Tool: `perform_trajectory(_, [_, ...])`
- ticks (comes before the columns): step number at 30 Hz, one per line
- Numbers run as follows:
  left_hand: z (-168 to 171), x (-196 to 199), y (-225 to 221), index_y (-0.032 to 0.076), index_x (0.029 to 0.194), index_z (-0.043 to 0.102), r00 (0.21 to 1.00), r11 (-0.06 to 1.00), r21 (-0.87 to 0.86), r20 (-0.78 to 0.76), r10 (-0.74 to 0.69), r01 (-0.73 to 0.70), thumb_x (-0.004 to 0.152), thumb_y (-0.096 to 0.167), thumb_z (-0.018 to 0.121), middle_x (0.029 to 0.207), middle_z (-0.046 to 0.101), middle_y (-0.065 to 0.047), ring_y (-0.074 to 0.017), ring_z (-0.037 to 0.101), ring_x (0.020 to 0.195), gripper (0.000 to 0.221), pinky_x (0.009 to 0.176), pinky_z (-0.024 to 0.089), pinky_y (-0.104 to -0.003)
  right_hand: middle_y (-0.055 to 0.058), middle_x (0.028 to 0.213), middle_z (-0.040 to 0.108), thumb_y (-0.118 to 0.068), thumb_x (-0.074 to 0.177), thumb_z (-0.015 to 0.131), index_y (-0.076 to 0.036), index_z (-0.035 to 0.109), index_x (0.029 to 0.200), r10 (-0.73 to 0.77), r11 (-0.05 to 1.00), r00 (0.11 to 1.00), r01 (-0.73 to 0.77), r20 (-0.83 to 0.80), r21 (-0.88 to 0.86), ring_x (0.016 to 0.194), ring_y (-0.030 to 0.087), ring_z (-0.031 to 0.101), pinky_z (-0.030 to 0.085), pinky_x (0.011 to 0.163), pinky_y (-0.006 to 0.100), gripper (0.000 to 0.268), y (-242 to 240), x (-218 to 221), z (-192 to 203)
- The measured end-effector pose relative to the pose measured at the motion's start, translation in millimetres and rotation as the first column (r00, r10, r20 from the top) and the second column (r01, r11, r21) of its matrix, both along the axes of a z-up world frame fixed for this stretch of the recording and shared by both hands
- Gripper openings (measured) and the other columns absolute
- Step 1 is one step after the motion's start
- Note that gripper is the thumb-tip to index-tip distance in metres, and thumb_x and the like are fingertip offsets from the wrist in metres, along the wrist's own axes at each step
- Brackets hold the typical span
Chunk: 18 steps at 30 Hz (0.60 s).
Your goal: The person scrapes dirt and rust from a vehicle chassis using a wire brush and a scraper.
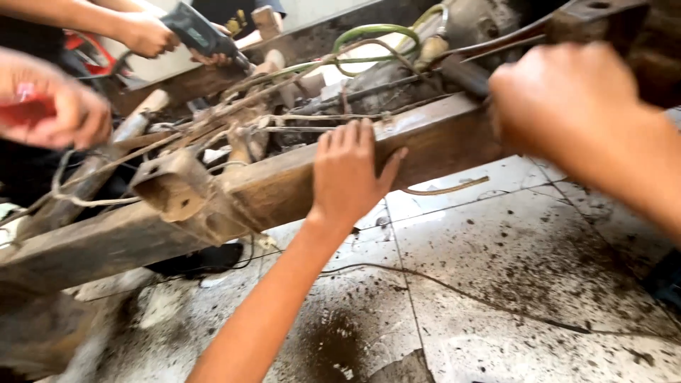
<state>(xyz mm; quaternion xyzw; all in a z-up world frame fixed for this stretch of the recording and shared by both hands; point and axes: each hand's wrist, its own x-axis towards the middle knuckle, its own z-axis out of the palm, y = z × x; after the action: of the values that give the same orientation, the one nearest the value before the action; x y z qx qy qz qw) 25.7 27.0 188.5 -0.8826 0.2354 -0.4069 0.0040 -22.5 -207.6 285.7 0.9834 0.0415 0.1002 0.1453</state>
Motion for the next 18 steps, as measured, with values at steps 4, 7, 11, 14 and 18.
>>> perform_trajectory(4, [-17, -2, 9, -0.011, 0.136, 0.052, 0.999, 1.0, -0.012, 0.034, -0.012, 0.012, 0.098, 0.044, 0.066, 0.139, 0.058, -0.028, -0.0418, 0.055, 0.131, 0.068, 0.115, 0.041, -0.052, 0.007, 0.079, 0.078, -0.04, 0.101, 0.057, -0.026, 0.074, 0.116, 0.086, 0.995, 0.996, -0.085, -0.003, 0.044, 0.063, 0.021, 0.073, 0.058, 0.061, 0.036, 0.027, 29, -33, 22])
perform_trajectory(7, [-29, -20, 3, -0.011, 0.144, 0.045, 0.999, 0.999, 0.022, 0.024, 0.039, -0.04, 0.099, 0.042, 0.065, 0.15, 0.047, -0.031, -0.0426, 0.044, 0.143, 0.072, 0.121, 0.032, -0.058, 0.005, 0.081, 0.078, -0.046, 0.102, 0.056, -0.028, 0.071, 0.128, 0.103, 0.993, 0.994, -0.106, 0.046, 0.056, 0.058, 0.018, 0.07, 0.058, 0.057, 0.032, 0.035, 36, -28, 21])
perform_trajectory(11, [-57, -40, -18, -0.002, 0.154, 0.033, 0.997, 0.997, 0.026, -0.027, -0.078, 0.079, 0.089, 0.036, 0.065, 0.157, 0.035, -0.031, -0.0458, 0.028, 0.152, 0.082, 0.125, 0.019, -0.066, 0.005, 0.08, 0.076, -0.044, 0.103, 0.056, -0.024, 0.069, 0.13, 0.145, 0.988, 0.985, -0.149, 0.095, 0.036, 0.054, 0.017, 0.069, 0.059, 0.054, 0.032, 0.036, 57, -15, 18])
perform_trajectory(14, [-95, -35, -29, 0.002, 0.154, 0.036, 0.991, 0.976, 0.177, -0.067, -0.115, 0.125, 0.095, 0.039, 0.058, 0.163, 0.037, -0.022, -0.035, 0.025, 0.159, 0.073, 0.128, 0.017, -0.061, 0.007, 0.081, 0.072, -0.031, 0.1, 0.061, -0.019, 0.073, 0.114, 0.257, 0.962, 0.966, -0.257, 0.011, 0.087, 0.057, 0.017, 0.07, 0.061, 0.056, 0.034, 0.022, 96, -1, 9])
perform_trajectory(18, [-134, -18, -36, 0.003, 0.154, 0.043, 0.969, 0.904, 0.366, -0.188, -0.158, 0.219, 0.1, 0.042, 0.053, 0.159, 0.042, -0.019, -0.033, 0.032, 0.154, 0.068, 0.131, 0.019, -0.058, 0.019, 0.086, 0.076, -0.025, 0.099, 0.061, -0.003, 0.075, 0.094, 0.584, 0.779, 0.811, -0.546, -0.039, 0.308, 0.07, 0.029, 0.072, 0.061, 0.067, 0.041, 0.026, 160, -8, 23])
